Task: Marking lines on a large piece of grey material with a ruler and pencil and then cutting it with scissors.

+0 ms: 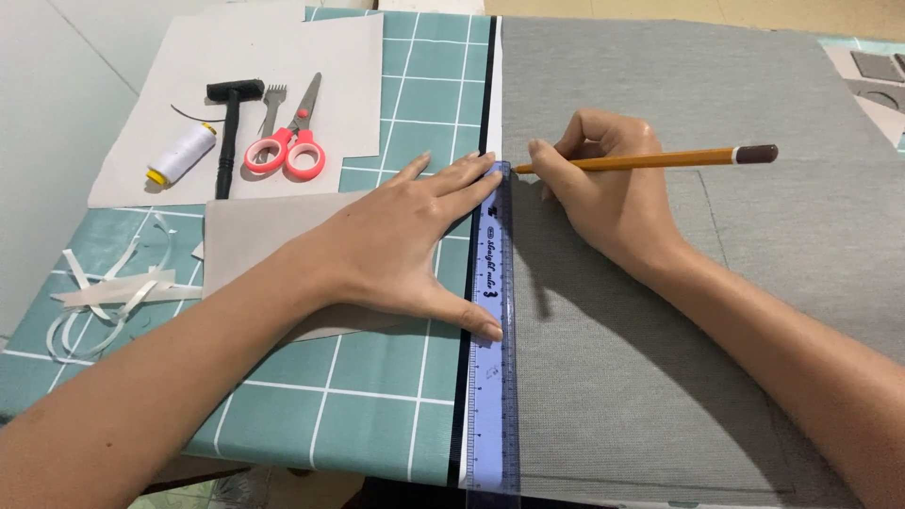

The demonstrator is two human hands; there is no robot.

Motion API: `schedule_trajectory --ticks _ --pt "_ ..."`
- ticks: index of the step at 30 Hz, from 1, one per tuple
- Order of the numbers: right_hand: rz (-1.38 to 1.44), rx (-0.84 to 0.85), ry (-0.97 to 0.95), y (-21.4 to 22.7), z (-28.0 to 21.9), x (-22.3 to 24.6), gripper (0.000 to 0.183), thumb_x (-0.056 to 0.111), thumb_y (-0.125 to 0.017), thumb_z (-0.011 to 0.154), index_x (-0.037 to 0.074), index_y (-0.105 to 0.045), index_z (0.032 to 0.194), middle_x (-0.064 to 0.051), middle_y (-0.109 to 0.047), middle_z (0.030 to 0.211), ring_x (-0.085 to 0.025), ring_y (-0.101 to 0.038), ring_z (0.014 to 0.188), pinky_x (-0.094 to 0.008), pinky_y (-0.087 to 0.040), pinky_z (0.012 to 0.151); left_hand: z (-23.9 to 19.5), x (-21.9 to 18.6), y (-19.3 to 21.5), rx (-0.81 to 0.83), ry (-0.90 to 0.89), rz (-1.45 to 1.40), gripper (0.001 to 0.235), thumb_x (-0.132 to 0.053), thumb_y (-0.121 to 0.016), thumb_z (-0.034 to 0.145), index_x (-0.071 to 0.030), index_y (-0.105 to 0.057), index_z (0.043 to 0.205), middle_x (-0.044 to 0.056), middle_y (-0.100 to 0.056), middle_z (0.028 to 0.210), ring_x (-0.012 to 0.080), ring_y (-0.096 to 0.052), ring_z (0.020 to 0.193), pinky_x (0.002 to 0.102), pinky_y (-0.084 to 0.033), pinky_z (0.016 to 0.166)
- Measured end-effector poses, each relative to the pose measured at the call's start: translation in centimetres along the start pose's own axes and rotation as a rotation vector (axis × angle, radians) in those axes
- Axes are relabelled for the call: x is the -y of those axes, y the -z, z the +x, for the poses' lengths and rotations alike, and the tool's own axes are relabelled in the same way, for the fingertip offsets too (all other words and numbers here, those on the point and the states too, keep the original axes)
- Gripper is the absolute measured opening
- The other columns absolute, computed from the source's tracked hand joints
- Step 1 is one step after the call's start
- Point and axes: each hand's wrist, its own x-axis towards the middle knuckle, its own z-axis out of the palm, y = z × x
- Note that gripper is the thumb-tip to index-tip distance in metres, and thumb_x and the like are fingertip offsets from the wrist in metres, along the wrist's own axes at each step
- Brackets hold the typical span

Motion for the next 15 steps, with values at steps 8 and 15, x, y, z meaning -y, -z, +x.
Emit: schedule_trajectory --ticks 8,15 --pt "-0.011 0.002 0.021 -0.04 0.01 -0.2 0.035 0.017 -0.069 0.102 0.009 -0.057 0.071 -0.004 -0.067 0.063 -0.008 -0.061 0.056 -0.023 -0.045 0.051 -0.04 0.0 -0.11 -0.006 -0.001 0.018 0.141 -0.089 -0.072 0.065 0.004 -0.021 0.159 0.024 -0.022 0.167 0.0328 -0.021 0.155 0.057 -0.007 0.122" --pt "-0.048 -0.013 -0.025 -0.45 -0.26 0.24 0.036 0.015 -0.072 0.102 0.009 -0.055 0.071 -0.005 -0.068 0.065 -0.01 -0.07 0.063 -0.022 -0.046 0.051 -0.13 -0.02 -0.09 -0.001 -0.011 0.02 0.141 -0.089 -0.07 0.066 0.005 -0.021 0.158 0.023 -0.021 0.167 0.0326 -0.019 0.155 0.057 -0.006 0.122"
